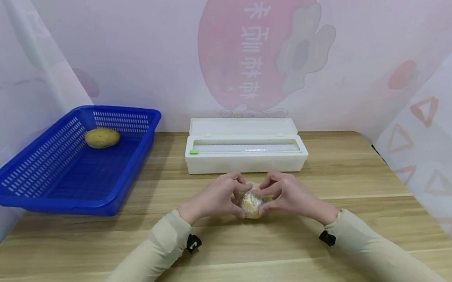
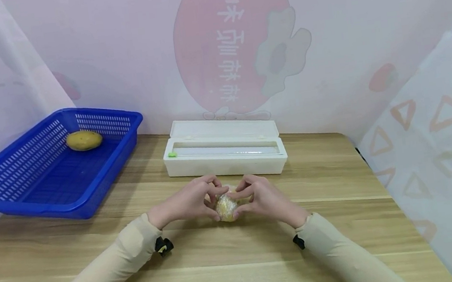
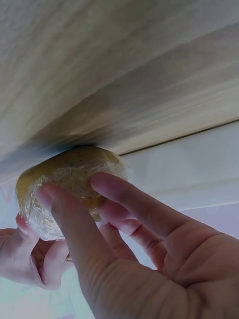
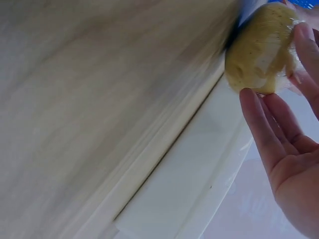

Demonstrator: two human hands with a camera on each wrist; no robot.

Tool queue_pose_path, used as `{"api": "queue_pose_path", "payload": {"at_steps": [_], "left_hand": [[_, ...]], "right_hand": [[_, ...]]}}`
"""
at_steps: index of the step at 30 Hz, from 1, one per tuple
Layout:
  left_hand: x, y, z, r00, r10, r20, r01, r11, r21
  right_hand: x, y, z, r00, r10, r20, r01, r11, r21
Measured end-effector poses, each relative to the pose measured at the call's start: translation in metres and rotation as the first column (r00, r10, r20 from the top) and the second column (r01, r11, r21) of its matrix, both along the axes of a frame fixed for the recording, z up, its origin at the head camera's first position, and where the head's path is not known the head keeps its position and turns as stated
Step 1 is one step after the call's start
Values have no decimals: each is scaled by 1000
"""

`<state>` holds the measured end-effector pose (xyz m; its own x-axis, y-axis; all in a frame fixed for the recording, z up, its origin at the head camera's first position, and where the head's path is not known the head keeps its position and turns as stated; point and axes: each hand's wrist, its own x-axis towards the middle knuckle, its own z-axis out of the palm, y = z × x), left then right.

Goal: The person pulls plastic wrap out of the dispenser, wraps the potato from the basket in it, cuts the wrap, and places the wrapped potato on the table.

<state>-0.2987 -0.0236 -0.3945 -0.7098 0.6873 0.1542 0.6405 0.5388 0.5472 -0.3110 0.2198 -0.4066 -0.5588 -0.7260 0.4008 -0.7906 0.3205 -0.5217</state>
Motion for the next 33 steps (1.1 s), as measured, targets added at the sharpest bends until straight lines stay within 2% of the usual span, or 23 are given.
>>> {"api": "queue_pose_path", "payload": {"at_steps": [6, 9, 14, 17, 24, 33], "left_hand": [[-4, 0, -1, 999, 8, -52, -7, 1000, 20], [-4, 0, -2, 998, 12, -64, -11, 1000, 23], [-4, -1, -3, 996, -16, -85, 19, 999, 33], [-4, -1, -3, 995, -24, -93, 26, 999, 24], [-3, -2, 1, 997, -36, -67, 36, 999, -3], [-2, -2, 1, 999, -41, -28, 41, 999, 19]], "right_hand": [[-3, 2, 1, 999, 16, -30, -16, 999, 28], [-2, 2, 1, 1000, 20, -20, -19, 999, 40], [-1, 2, -3, 999, -24, 34, 25, 1000, -14], [0, 0, -5, 998, -60, 38, 62, 997, -50], [3, -4, -4, 995, -100, 23, 102, 992, -68], [9, -9, -3, 979, -191, -75, 184, 979, -83]]}}
